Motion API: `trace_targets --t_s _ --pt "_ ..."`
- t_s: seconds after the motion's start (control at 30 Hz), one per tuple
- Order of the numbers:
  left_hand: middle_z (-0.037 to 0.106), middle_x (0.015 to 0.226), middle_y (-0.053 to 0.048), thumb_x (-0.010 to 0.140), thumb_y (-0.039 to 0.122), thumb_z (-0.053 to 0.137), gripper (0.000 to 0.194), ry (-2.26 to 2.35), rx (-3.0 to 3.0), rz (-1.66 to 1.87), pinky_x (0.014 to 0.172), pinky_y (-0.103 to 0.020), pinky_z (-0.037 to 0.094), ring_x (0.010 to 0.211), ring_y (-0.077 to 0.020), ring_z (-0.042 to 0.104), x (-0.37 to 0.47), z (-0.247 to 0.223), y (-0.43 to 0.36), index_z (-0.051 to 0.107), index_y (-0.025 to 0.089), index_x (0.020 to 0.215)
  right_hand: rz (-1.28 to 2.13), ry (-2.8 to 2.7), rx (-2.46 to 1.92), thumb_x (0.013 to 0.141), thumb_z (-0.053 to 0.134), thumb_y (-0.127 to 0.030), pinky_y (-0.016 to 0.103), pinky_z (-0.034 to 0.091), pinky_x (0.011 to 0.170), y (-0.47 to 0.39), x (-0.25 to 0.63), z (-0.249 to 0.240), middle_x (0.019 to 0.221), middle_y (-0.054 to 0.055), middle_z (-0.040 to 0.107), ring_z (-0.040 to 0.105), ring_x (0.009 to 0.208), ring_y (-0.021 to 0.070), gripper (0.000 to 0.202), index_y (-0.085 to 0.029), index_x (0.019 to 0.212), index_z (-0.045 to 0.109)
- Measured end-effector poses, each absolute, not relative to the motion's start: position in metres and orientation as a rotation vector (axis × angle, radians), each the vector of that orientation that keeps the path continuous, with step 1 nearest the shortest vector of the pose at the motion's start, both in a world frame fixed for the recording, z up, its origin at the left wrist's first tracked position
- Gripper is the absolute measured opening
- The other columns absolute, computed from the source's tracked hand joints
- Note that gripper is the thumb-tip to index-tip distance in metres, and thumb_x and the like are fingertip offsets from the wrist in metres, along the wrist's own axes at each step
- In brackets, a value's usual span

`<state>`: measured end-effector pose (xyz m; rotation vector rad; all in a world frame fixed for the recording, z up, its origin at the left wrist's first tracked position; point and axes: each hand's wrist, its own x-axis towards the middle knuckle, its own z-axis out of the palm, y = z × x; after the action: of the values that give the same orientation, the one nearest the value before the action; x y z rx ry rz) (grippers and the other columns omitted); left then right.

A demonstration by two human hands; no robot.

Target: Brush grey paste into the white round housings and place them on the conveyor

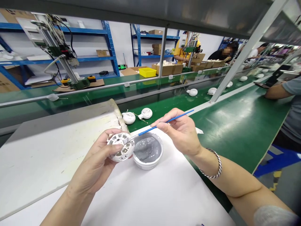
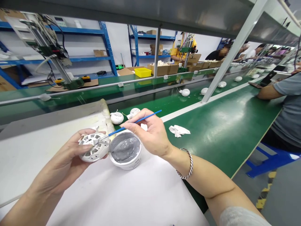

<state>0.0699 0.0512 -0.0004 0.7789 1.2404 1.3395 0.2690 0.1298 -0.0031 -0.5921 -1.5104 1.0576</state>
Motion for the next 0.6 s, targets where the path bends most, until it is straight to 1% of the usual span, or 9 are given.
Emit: trace_targets --t_s 0.1,0.17,0.23,0.3,0.37,0.4,0.5,0.6 --pt "0.068 0.102 -0.003 0.064 0.023 0.076 0.033 1.229 0.791 1.359 0.067 -0.031 0.055 0.081 -0.0213 0.064 0.063 -0.004 0.053 0.062 0.028 0.093 0.88 -1.494 -0.538 0.08 0.073 -0.033 0.037 0.049 0.074 0.132 0.28 0.002 0.079 0.001 0.068 0.067 0.077 0.019 0.011 -0.027 0.079 0.063" --pt "0.066 0.107 -0.003 0.061 0.024 0.079 0.036 1.237 0.832 1.386 0.064 -0.029 0.055 0.083 -0.0221 0.064 0.062 -0.005 0.053 0.063 0.028 0.092 0.636 -1.5 -0.443 0.083 0.069 -0.028 0.038 0.047 0.073 0.132 0.286 0.004 0.08 -0.001 0.069 0.067 0.076 0.0182 0.006 -0.032 0.086 0.065" --pt "0.065 0.113 -0.003 0.06 0.025 0.079 0.035 1.245 0.895 1.424 0.063 -0.026 0.054 0.085 -0.0219 0.063 0.066 -0.005 0.051 0.064 0.028 0.092 0.305 -1.596 -0.36 0.086 0.065 -0.021 0.037 0.043 0.073 0.129 0.291 0.004 0.087 -0.002 0.071 0.065 0.078 0.0168 0.019 -0.037 0.096 0.067" --pt "0.064 0.115 -0.003 0.06 0.025 0.08 0.035 1.243 0.944 1.453 0.063 -0.025 0.052 0.084 -0.0203 0.062 0.072 -0.004 0.046 0.065 0.028 0.091 -0.04 -1.773 -0.329 0.086 0.063 -0.015 0.037 0.04 0.075 0.123 0.29 0.003 0.095 -0.004 0.072 0.061 0.08 0.015 0.03 -0.04 0.101 0.068" --pt "0.063 0.117 -0.003 0.058 0.026 0.081 0.036 1.244 0.974 1.461 0.066 -0.024 0.052 0.086 -0.02 0.062 0.079 -0.004 0.041 0.066 0.028 0.09 -0.316 -1.916 -0.305 0.086 0.062 -0.012 0.035 0.037 0.075 0.117 0.285 0.0 0.099 -0.008 0.072 0.056 0.078 0.0126 0.031 -0.04 0.096 0.071" --pt "0.062 0.118 -0.003 0.058 0.026 0.082 0.036 1.243 0.984 1.454 0.067 -0.024 0.052 0.088 -0.0206 0.061 0.082 -0.004 0.038 0.066 0.029 0.09 -0.409 -1.935 -0.276 0.086 0.061 -0.012 0.034 0.037 0.075 0.115 0.281 -0.002 0.098 -0.01 0.072 0.053 0.076 0.0112 0.03 -0.04 0.093 0.071" --pt "0.06 0.118 -0.001 0.062 0.032 0.082 0.035 1.213 1.01 1.409 0.073 -0.024 0.051 0.096 -0.0207 0.058 0.085 -0.005 0.033 0.065 0.031 0.093 -0.552 -1.887 -0.214 0.089 0.056 -0.018 0.031 0.036 0.074 0.112 0.269 -0.01 0.092 -0.014 0.072 0.049 0.072 0.0094 0.027 -0.04 0.092 0.072" --pt "0.059 0.115 0.001 0.068 0.037 0.079 0.034 1.188 1.065 1.356 0.075 -0.022 0.049 0.094 -0.0177 0.056 0.082 -0.007 0.03 0.062 0.034 0.097 -0.582 -1.885 -0.164 0.087 0.057 -0.019 0.032 0.036 0.072 0.114 0.263 -0.016 0.092 -0.013 0.071 0.047 0.071 0.0094 0.025 -0.034 0.097 0.073"
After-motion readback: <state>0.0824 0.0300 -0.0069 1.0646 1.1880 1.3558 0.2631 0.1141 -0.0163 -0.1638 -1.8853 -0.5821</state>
